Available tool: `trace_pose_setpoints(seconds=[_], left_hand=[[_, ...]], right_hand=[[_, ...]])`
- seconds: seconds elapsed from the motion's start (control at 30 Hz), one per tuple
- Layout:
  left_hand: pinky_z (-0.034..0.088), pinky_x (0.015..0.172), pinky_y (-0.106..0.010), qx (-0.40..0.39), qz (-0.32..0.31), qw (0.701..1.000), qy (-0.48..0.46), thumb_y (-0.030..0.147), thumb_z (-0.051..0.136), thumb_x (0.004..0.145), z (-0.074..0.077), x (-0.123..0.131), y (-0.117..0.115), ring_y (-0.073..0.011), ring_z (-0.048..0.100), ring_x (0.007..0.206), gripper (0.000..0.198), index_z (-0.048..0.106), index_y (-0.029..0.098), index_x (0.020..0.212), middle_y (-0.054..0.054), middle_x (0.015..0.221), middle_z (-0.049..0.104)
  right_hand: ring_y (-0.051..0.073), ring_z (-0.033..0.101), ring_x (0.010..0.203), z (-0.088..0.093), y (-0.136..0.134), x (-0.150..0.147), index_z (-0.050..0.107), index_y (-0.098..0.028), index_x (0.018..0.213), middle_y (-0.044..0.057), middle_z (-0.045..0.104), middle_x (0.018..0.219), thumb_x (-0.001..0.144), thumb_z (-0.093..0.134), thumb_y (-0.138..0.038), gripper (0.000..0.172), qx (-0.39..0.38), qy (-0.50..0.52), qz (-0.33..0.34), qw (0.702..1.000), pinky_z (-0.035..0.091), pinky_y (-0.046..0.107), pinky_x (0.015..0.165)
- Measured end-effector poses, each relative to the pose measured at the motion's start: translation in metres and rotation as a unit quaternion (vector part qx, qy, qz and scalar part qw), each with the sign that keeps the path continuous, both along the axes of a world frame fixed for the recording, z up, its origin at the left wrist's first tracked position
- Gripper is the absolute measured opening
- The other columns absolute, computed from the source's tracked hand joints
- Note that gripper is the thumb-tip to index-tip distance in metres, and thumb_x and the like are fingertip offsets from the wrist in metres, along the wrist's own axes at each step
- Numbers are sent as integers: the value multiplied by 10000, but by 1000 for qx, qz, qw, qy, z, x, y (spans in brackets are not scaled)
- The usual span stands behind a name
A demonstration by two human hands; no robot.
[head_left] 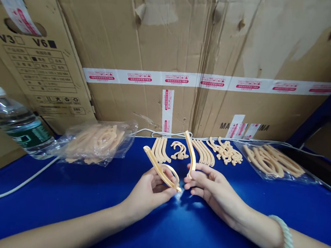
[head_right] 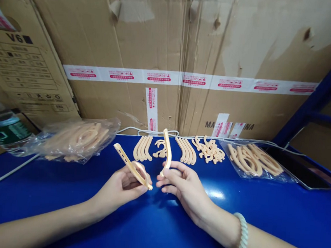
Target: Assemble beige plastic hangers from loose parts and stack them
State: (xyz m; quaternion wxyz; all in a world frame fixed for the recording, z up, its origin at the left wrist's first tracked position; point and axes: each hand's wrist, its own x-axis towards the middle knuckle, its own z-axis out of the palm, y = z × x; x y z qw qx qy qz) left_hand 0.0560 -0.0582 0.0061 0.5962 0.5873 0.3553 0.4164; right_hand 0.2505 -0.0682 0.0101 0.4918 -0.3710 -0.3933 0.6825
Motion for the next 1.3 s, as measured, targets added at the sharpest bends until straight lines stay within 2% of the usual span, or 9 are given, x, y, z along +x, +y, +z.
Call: trace_pose_setpoints(seconds=[0.1, 0.3, 0.47, 0.77, 1.03, 1.3], left_hand=[[516, 793, -266, 0, -2, 1000, 8, 148, 726, 718, 0, 0, 0, -129, 651, 804, 240, 526, 187, 846, 11, 826, 684], [525, 725, -234, -3, -8, 1000, 5, 107, 711, 722, -2, 0, 1, -110, 663, 750, 250, 502, 195, 827, 29, 811, 694], [537, 708, -242, -19, -23, 1000, -6, 88, 726, 684, -1, 0, -1, -117, 684, 727, 290, 496, 193, 825, 31, 800, 707], [529, 692, -255, -15, -5, 1000, 21, 134, 743, 668, 0, 0, -2, -142, 684, 739, 275, 503, 196, 788, 12, 777, 715], [533, 691, -267, -23, 16, 999, 32, 166, 756, 661, -1, -1, -4, -153, 685, 742, 298, 505, 187, 820, -13, 789, 725], [547, 721, -287, -13, 30, 999, 15, 157, 759, 662, -2, 0, -4, -159, 695, 737, 281, 520, 186, 807, -5, 769, 733]], right_hand=[[135, 659, 812, -2, 0, -1, 660, -155, 873, 37, 710, 854, 695, 843, -328, 308, 13, -9, 28, 999, 534, 223, 690], [75, 553, 601, -10, 6, 3, 683, -148, 822, -15, 645, 681, 686, 843, -327, 276, 71, -81, 90, 990, 457, 187, 558], [88, 556, 596, -8, 6, 3, 679, -144, 801, -3, 649, 674, 707, 814, -357, 269, 104, -127, 124, 979, 463, 210, 555], [112, 603, 608, -5, 5, 2, 680, -159, 770, 9, 684, 688, 682, 828, -380, 280, 127, -154, 113, 973, 505, 234, 567], [110, 632, 573, -4, -3, -2, 732, -163, 755, 4, 716, 666, 601, 878, -245, 227, 117, -162, 63, 978, 541, 217, 591], [118, 627, 574, -8, -8, -6, 735, -151, 766, 26, 716, 678, 648, 851, -283, 212, 143, -182, 40, 972, 532, 223, 577]])
